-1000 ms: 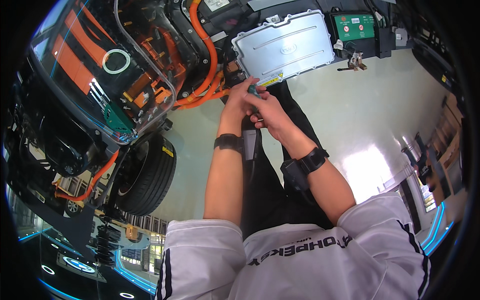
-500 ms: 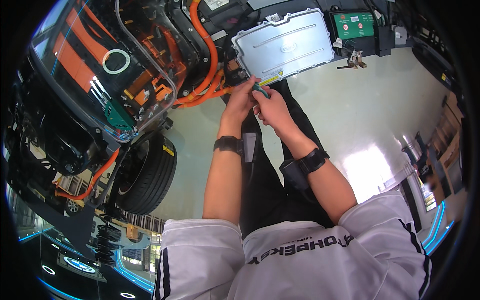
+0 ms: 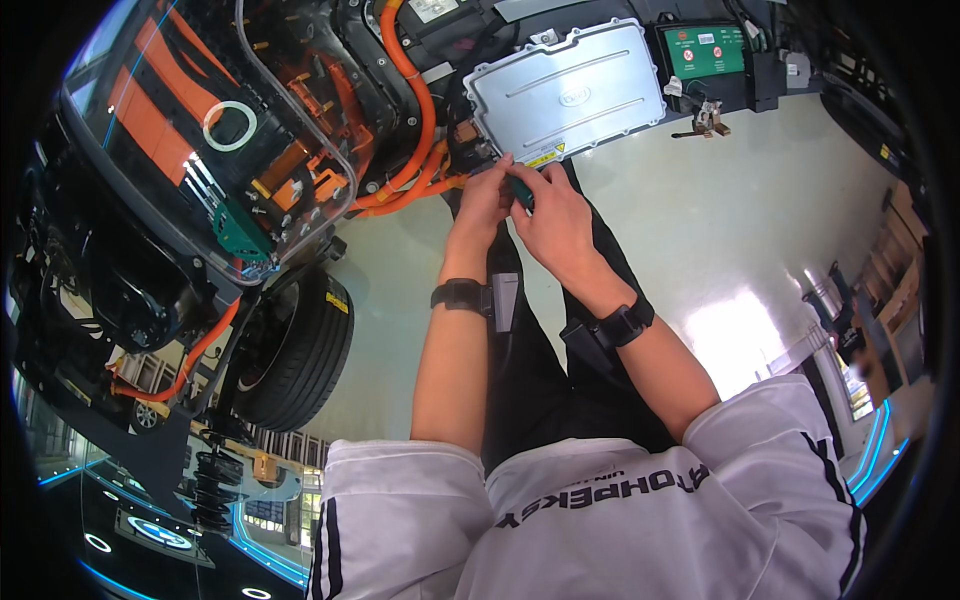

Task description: The person uses a green-handled screwdriver to tighten screws on a silver metal cover within the electric vehicle's undercarriage. The person systematically works across multiple screw locations on the cover, securing it in place.

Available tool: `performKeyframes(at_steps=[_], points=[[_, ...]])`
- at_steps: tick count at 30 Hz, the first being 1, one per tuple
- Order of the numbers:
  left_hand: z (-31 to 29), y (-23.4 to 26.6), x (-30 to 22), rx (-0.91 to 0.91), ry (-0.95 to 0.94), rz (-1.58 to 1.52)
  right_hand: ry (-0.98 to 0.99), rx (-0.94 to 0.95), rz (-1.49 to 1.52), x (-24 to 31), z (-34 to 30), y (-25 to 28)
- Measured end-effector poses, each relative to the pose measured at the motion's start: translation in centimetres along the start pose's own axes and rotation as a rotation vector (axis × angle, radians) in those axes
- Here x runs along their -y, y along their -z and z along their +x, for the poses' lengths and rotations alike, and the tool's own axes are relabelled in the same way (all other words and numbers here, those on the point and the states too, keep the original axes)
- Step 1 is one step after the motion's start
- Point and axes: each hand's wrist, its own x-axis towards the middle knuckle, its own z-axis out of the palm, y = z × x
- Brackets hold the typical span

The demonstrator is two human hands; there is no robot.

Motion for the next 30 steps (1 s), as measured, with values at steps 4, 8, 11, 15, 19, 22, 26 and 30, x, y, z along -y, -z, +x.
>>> performKeyframes(at_steps=[4,8,11,15,19,22,26,30], points=[[-0.3,-0.8,-0.2,0.056,0.021,-0.186,-0.207,0.061,0.183,0.1,0.3,-0.4],[0.3,-0.5,0.6,-0.054,-0.025,-0.075,0.042,-0.014,0.115,-0.3,-0.4,-1.0],[0.3,-0.5,0.7,-0.113,-0.07,0.109,0.049,-0.091,0.186,-0.2,-0.9,-1.8],[0.4,0.1,1.2,-0.012,-0.089,0.007,-0.155,0.065,0.26,-0.5,-0.5,-1.8],[-0.4,-0.1,0.6,-0.13,0.018,0.236,0.021,-0.026,0.111,-1.4,-1.0,-1.8],[-0.2,0.0,0.9,-0.153,-0.028,0.195,0.085,-0.11,0.153,-2.1,-1.1,-2.1],[0.3,0.6,1.5,-0.039,-0.121,-0.059,-0.268,0.048,0.49,-0.5,-0.9,-1.5],[-0.1,0.0,0.5,-0.12,-0.018,0.182,-0.142,0.022,0.345,-1.2,-0.3,-1.6]])
